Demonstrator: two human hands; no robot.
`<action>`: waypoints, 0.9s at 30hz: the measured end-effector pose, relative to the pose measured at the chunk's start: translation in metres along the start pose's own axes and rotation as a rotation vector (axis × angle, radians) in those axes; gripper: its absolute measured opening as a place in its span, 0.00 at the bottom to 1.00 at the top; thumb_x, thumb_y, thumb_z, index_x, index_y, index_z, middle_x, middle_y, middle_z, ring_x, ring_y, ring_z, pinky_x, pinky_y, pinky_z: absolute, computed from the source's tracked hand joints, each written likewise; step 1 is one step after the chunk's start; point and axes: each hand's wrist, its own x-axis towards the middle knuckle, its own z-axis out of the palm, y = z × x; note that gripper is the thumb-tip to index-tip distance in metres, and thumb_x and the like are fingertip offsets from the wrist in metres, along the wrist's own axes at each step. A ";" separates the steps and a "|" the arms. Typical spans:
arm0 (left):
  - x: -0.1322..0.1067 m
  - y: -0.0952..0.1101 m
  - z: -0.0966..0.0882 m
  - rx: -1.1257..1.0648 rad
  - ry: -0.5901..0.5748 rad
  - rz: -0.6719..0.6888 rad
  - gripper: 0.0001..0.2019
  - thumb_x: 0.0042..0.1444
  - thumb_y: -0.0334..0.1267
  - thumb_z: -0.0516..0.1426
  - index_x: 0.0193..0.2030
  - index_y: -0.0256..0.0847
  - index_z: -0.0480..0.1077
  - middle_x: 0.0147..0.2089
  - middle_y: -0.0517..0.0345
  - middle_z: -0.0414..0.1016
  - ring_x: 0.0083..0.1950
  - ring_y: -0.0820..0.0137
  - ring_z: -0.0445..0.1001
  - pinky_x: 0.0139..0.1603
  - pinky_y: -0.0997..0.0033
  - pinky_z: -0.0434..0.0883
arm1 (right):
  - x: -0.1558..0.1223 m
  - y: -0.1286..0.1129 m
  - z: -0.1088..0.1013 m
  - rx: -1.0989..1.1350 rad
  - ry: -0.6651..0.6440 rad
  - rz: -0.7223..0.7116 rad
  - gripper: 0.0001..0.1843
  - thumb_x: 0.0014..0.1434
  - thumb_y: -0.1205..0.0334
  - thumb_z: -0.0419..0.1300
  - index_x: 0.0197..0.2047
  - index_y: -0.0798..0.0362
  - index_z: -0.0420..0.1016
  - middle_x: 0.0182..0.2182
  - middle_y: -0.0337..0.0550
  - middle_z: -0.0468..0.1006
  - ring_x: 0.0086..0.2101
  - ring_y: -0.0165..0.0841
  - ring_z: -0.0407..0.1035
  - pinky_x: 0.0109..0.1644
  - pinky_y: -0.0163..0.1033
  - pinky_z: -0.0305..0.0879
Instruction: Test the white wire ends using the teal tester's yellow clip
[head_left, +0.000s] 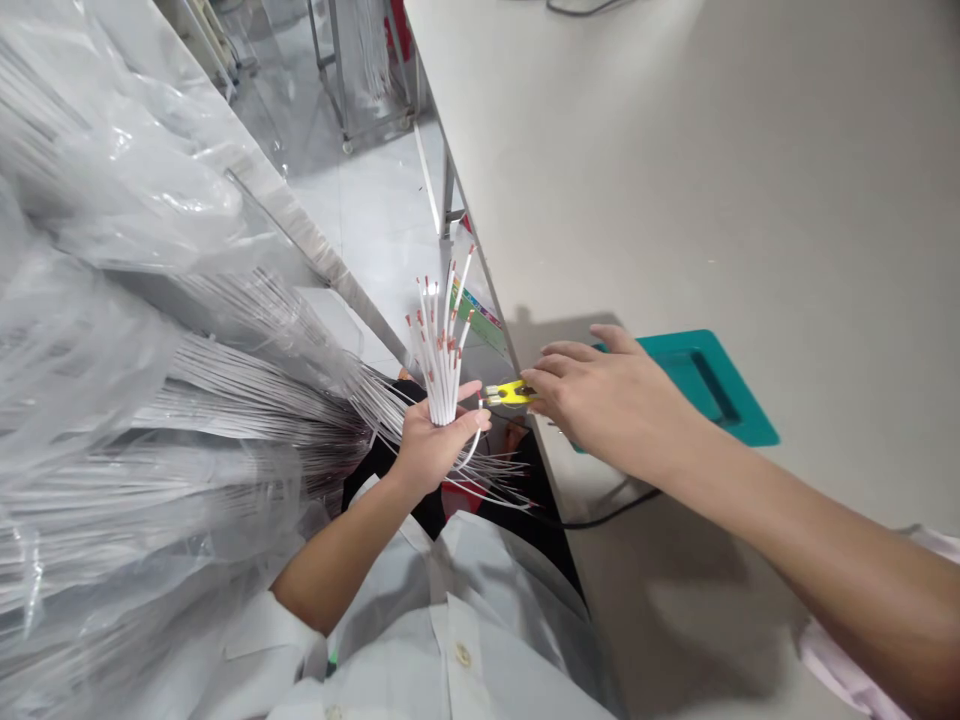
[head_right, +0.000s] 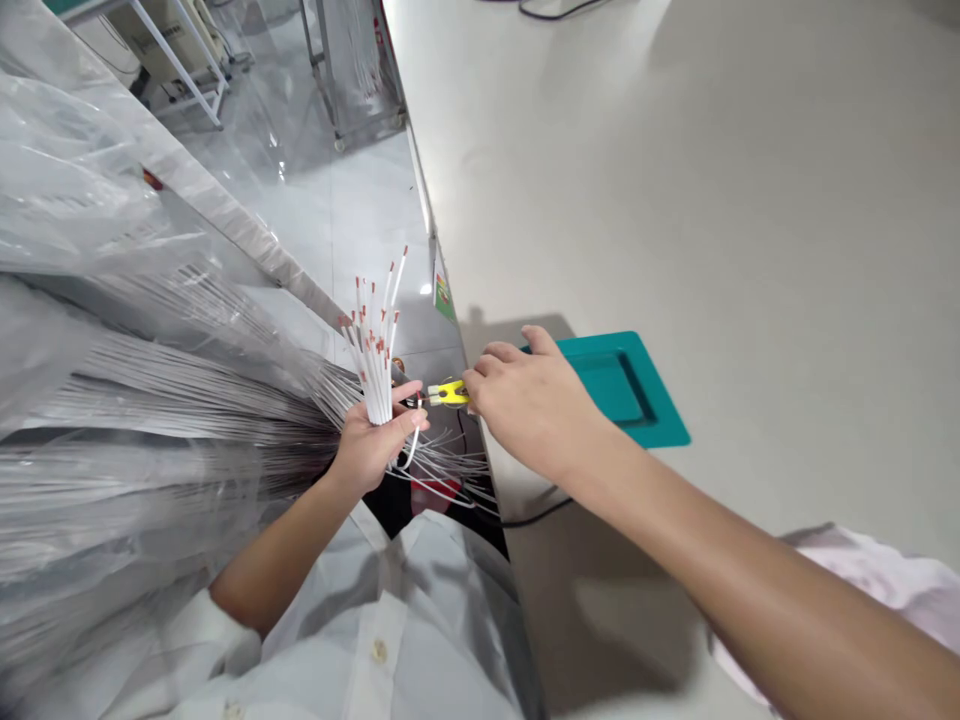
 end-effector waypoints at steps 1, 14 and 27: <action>0.001 0.000 0.002 -0.002 0.006 -0.006 0.23 0.41 0.38 0.65 0.47 0.36 0.75 0.22 0.59 0.75 0.20 0.79 0.65 0.26 0.75 0.67 | 0.001 0.001 0.001 -0.001 -0.002 -0.008 0.09 0.57 0.70 0.53 0.30 0.55 0.74 0.30 0.47 0.79 0.39 0.42 0.70 0.52 0.53 0.50; 0.004 0.006 0.011 0.174 0.053 0.029 0.20 0.42 0.31 0.64 0.46 0.33 0.75 0.25 0.57 0.77 0.29 0.70 0.75 0.37 0.69 0.72 | -0.002 0.005 0.005 -0.034 0.104 -0.054 0.11 0.60 0.65 0.50 0.33 0.54 0.73 0.30 0.49 0.78 0.39 0.43 0.70 0.55 0.56 0.49; 0.000 -0.002 -0.002 0.109 0.069 0.052 0.20 0.41 0.35 0.65 0.44 0.36 0.76 0.25 0.58 0.76 0.29 0.71 0.74 0.36 0.71 0.71 | -0.003 0.003 0.012 -0.029 0.127 -0.022 0.25 0.58 0.49 0.56 0.51 0.58 0.70 0.33 0.52 0.78 0.35 0.43 0.70 0.55 0.60 0.48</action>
